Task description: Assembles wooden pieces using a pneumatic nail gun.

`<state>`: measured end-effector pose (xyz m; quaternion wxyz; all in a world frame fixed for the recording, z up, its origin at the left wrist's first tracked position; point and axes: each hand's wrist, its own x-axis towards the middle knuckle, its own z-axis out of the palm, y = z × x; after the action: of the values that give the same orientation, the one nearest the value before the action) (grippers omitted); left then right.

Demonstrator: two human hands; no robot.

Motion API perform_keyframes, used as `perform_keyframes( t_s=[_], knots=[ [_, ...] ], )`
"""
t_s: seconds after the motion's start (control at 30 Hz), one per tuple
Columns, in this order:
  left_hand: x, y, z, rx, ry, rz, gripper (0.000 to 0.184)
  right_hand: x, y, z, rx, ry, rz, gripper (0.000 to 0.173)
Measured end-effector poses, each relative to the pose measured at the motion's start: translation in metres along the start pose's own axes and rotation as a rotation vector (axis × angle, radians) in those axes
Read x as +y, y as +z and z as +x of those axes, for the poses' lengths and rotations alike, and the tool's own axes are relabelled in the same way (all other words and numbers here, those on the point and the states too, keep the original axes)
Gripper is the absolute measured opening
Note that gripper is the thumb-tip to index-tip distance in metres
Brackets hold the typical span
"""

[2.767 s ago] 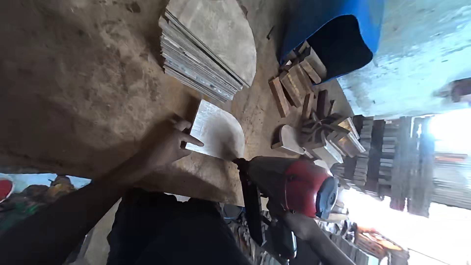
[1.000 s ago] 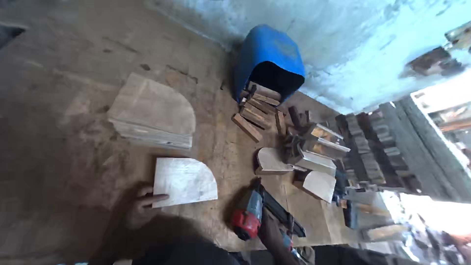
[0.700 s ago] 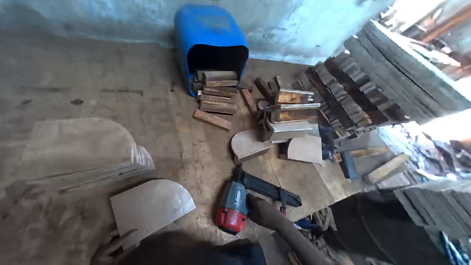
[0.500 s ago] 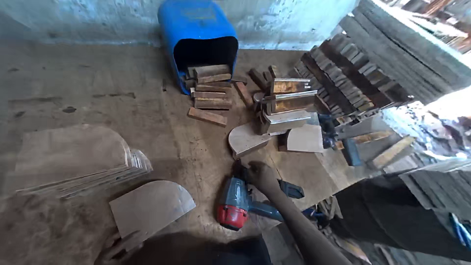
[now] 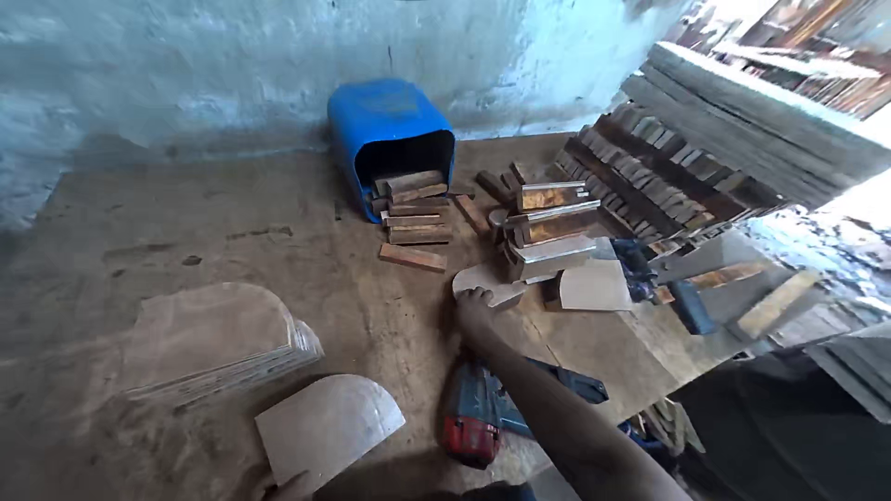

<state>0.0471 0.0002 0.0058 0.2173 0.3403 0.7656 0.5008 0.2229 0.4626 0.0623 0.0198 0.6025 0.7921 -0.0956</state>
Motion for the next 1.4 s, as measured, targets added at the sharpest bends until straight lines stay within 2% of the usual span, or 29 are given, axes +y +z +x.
perform_keyframes(
  t_s=[0.07, 0.17, 0.23, 0.33, 0.4, 0.47, 0.57, 0.7, 0.8, 0.83, 0.87, 0.93, 0.97, 1.03, 1.07, 1.1, 1.13, 1.2, 1.27, 1.33, 1.4],
  knots=[
    [-0.009, -0.001, -0.001, -0.002, 0.021, -0.007, 0.033, -0.014, -0.040, -0.016, -0.008, -0.052, 0.048, 0.040],
    [-0.015, -0.003, -0.002, -0.005, 0.045, 0.003, 0.030, -0.036, -0.119, -0.047, -0.065, -0.130, 0.133, 0.031],
    [-0.013, -0.005, -0.002, 0.010, 0.117, 0.031, 0.029, -0.046, -0.144, -0.037, -0.122, -0.283, 0.194, 0.021],
    [-0.009, -0.006, -0.001, 0.007, 0.108, 0.032, 0.027, -0.068, -0.122, 0.006, -0.205, -0.566, 0.204, 0.015],
    [-0.004, -0.005, -0.002, -0.001, 0.058, 0.034, 0.028, -0.098, -0.104, 0.018, -0.335, -0.644, 0.240, 0.025],
    [0.004, -0.004, -0.006, 0.001, -0.025, 0.024, 0.029, -0.131, -0.088, 0.033, -0.397, -0.645, 0.246, 0.032],
    [0.007, -0.002, -0.012, 0.011, -0.096, 0.021, 0.026, -0.157, -0.061, 0.067, -0.299, -0.581, 0.318, 0.039],
    [0.011, 0.003, -0.012, 0.068, -0.077, 0.012, 0.021, -0.157, -0.047, 0.086, -0.071, -0.544, 0.531, 0.042],
    [0.058, 0.005, -0.010, 0.048, -0.286, 0.005, 0.019, -0.137, -0.052, 0.058, 0.006, -0.526, 0.632, 0.036],
    [0.058, 0.007, -0.014, 0.046, -0.294, -0.003, 0.020, -0.127, -0.053, 0.037, -0.015, -0.497, 0.640, 0.032],
    [0.040, 0.014, -0.022, 0.070, -0.185, 0.034, 0.020, -0.114, -0.052, 0.011, -0.066, -0.478, 0.661, 0.027],
    [0.030, 0.031, -0.031, 0.131, -0.020, 0.167, 0.019, -0.085, -0.046, -0.054, -0.274, -0.400, 0.761, 0.023],
    [0.053, 0.038, -0.028, 0.127, -0.029, 0.257, 0.016, -0.073, -0.044, -0.086, -0.376, -0.324, 0.827, 0.026],
    [0.125, 0.045, -0.010, -0.007, -0.226, 0.437, 0.012, -0.055, -0.049, -0.142, -0.632, -0.133, 0.979, 0.042],
    [0.095, 0.060, -0.019, 0.162, 0.208, 0.523, 0.014, -0.048, -0.052, -0.163, -0.766, -0.017, 1.087, 0.053],
    [0.078, 0.064, -0.020, 0.150, 0.473, 0.591, 0.025, -0.040, -0.054, -0.177, -0.855, 0.083, 1.201, 0.064],
    [0.073, 0.068, -0.017, 0.122, 0.632, 0.654, 0.031, -0.031, -0.056, -0.186, -0.911, 0.154, 1.303, 0.072],
    [0.065, 0.087, -0.005, 0.187, 0.838, 0.676, 0.022, -0.012, -0.060, -0.194, -0.885, 0.196, 1.401, 0.076],
    [0.066, 0.099, 0.009, 0.155, 0.974, 0.662, 0.014, 0.000, -0.065, -0.193, -0.781, 0.207, 1.369, 0.072],
    [0.079, 0.110, 0.023, 0.041, 1.053, 0.656, 0.012, 0.011, -0.063, -0.192, -0.642, 0.202, 1.299, 0.052],
    [0.092, 0.119, 0.040, -0.147, 1.111, 0.685, 0.019, 0.020, -0.054, -0.185, -0.477, 0.194, 1.229, 0.028]
  ],
)
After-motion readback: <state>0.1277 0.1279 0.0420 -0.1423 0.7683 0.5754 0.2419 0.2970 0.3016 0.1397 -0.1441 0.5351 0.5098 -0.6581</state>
